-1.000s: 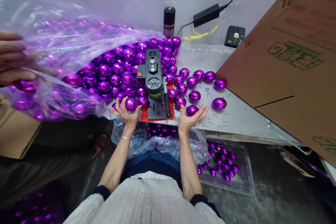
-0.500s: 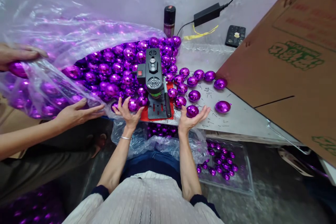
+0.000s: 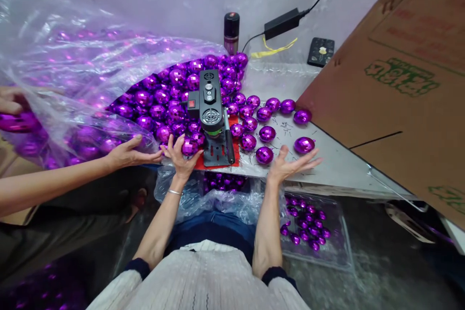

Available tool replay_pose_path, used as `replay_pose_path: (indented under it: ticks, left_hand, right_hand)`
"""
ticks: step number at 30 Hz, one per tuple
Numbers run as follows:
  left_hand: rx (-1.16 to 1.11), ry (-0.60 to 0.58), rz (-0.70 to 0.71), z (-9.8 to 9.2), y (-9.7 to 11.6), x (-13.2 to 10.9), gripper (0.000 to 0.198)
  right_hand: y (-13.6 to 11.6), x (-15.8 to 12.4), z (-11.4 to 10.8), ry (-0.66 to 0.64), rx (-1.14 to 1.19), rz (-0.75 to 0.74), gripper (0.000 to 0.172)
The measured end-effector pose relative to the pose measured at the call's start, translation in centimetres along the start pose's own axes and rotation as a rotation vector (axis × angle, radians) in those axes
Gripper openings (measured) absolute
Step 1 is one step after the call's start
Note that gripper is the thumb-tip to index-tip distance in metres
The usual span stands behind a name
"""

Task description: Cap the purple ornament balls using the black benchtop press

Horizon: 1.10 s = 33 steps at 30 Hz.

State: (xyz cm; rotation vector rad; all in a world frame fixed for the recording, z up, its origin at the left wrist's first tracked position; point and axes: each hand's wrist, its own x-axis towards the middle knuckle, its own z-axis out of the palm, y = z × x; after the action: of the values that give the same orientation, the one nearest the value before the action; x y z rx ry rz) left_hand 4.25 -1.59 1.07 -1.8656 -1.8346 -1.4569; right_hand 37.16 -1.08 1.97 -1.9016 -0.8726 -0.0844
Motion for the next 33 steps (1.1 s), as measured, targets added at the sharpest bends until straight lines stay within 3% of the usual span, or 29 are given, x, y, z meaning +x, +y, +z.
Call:
replay_pose_path:
  ticks: [3,9,18,23,33]
  left_hand:
    - [0.000,0.022,0.000,0.0,-0.1,0.1,0.068]
    - [0.062,0.078,-0.008,0.0,0.0,0.2,0.072]
    - [0.091,0.038,-0.162,-0.4,0.5,0.0,0.077]
    - [0.129,0.078,-0.163,-0.4,0.5,-0.2,0.077]
    - [0.057,0.040,-0.185,-0.4,0.3,-0.1,0.081]
  right_hand:
    - [-1.0,-0.4,0.6,0.070,-0.008,0.060,0.101]
    - [-1.7,-1.4,0.5,0.032,-0.004,0.041,0.100]
    - [-1.9,-1.9,0.8,0.049,0.005,-0.008,0.098]
    - [-1.8,-2.6,0.4,0.054,0.010,-0.037,0.098]
    - [-1.6,-3.3,0.2,0.083,0.032,-0.049,0.099]
